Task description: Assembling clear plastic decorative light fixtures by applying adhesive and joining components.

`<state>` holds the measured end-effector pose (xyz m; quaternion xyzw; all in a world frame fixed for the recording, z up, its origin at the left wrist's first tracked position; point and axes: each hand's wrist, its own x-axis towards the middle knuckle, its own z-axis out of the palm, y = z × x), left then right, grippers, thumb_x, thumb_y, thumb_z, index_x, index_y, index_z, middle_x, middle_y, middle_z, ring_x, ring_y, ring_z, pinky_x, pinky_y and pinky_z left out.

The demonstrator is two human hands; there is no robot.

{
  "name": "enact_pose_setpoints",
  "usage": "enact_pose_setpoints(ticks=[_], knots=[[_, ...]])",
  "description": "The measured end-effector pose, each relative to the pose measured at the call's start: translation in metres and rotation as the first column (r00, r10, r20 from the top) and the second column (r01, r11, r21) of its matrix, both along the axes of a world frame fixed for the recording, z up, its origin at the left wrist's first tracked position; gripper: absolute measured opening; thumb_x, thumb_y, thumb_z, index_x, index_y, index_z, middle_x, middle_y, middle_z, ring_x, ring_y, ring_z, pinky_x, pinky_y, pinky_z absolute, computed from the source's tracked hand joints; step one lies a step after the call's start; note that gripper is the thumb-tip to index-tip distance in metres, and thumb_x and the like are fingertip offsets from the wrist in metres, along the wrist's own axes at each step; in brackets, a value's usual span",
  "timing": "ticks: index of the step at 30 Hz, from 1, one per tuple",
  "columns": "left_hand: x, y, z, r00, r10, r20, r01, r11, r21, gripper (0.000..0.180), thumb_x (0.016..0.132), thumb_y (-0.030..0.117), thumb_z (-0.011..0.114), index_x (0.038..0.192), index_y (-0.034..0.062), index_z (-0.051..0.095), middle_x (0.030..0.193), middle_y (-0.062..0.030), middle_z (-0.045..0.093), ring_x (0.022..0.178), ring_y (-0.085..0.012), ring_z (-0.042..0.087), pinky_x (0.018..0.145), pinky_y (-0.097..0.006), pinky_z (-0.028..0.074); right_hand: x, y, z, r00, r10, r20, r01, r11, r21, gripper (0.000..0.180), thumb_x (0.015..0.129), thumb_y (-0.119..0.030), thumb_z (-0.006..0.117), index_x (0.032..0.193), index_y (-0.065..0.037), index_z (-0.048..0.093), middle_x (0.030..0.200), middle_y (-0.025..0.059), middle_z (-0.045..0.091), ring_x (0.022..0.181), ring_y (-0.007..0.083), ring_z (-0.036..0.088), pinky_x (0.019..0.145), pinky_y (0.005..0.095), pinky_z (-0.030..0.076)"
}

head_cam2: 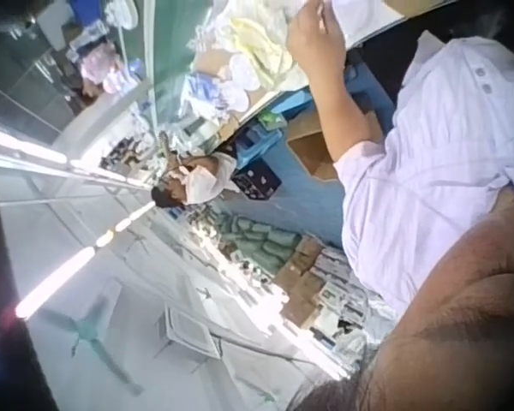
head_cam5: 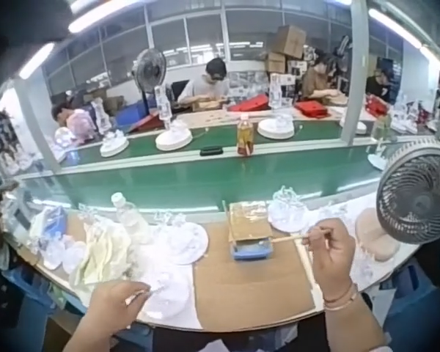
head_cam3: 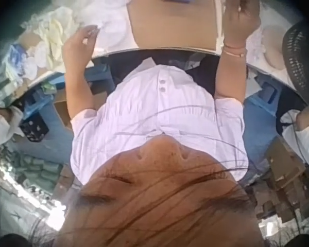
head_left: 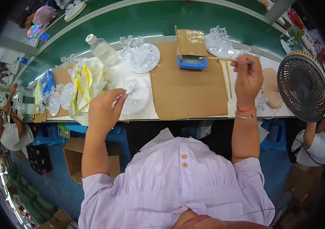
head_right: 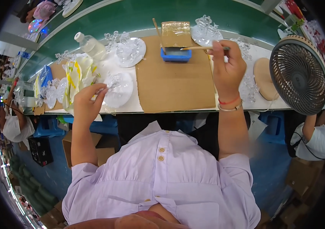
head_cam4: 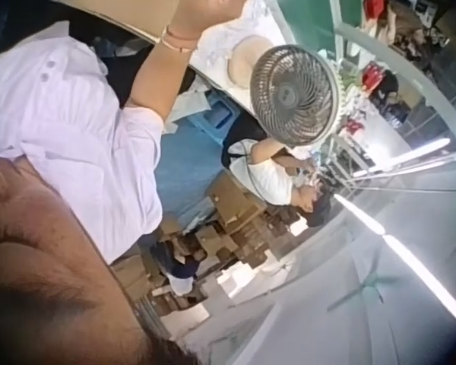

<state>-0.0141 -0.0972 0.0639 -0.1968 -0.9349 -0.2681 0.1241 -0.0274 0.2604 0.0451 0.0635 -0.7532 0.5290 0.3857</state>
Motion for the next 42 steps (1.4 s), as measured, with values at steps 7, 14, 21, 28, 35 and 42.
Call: enact_pose_setpoints(ticks=[7,14,21,28,35,42], knots=[[-0.004,0.041,0.023,0.998,-0.060,-0.026,0.064,0.983,0.173,0.012,0.080,0.005,0.071,0.092,0.0050,0.069,0.082,-0.0107,0.069,0.066,-0.0240,0.066,0.060,-0.031,0.051,-0.031,-0.012,-0.001,0.982,-0.115,0.151,0.053,0.931,0.361,0.016,0.097,-0.018,0.058,0.095,-0.002,0.059,0.068,0.0073,0.060,0.063,0.0123,0.060,0.057,0.0248,0.046],[-0.014,0.085,-0.022,0.988,-0.104,-0.113,0.122,0.978,0.167,0.011,0.082,0.005,0.069,0.091,0.0045,0.064,0.097,-0.0096,0.065,0.073,-0.0280,0.065,0.062,-0.036,0.053,-0.046,-0.017,-0.012,0.994,-0.068,0.089,0.017,0.880,0.475,0.015,0.097,-0.017,0.055,0.093,-0.003,0.056,0.065,0.0108,0.054,0.055,0.0220,0.052,0.052,0.0312,0.041],[-0.037,0.077,0.000,0.822,-0.552,0.137,0.544,0.834,0.093,0.026,0.078,0.008,0.073,0.102,0.0062,0.065,0.113,-0.0084,0.065,0.092,-0.0292,0.066,0.076,-0.036,0.054,-0.050,-0.016,-0.017,0.998,-0.056,0.024,0.036,0.852,0.523,0.012,0.096,-0.014,0.056,0.093,-0.003,0.056,0.065,0.0107,0.052,0.055,0.0238,0.050,0.052,0.0320,0.040],[-0.061,0.076,0.002,0.733,-0.641,0.227,0.656,0.755,0.017,0.026,0.074,0.010,0.074,0.098,0.0057,0.066,0.102,-0.0085,0.068,0.091,-0.0291,0.065,0.076,-0.037,0.053,-0.049,-0.016,-0.018,0.993,-0.072,0.093,0.017,0.870,0.492,0.013,0.096,-0.015,0.056,0.093,-0.002,0.057,0.065,0.0103,0.052,0.054,0.0221,0.049,0.052,0.0307,0.040],[-0.061,0.092,0.000,0.856,-0.512,-0.069,0.515,0.856,0.042,0.019,0.075,0.014,0.074,0.087,0.0049,0.064,0.080,-0.0078,0.062,0.075,-0.0255,0.061,0.064,-0.036,0.050,-0.050,-0.012,-0.022,0.980,-0.095,0.173,0.018,0.916,0.401,0.013,0.094,-0.015,0.060,0.091,-0.003,0.056,0.065,0.0107,0.056,0.055,0.0231,0.053,0.051,0.0320,0.042],[-0.055,0.104,-0.007,0.927,-0.364,-0.086,0.369,0.929,0.041,0.018,0.076,0.017,0.075,0.083,0.0057,0.063,0.072,-0.0073,0.057,0.069,-0.0249,0.059,0.060,-0.035,0.048,-0.050,-0.010,-0.016,0.993,-0.117,0.006,0.094,0.826,0.556,0.012,0.093,-0.013,0.062,0.090,-0.002,0.057,0.066,0.0094,0.056,0.053,0.0203,0.051,0.050,0.0299,0.042]])
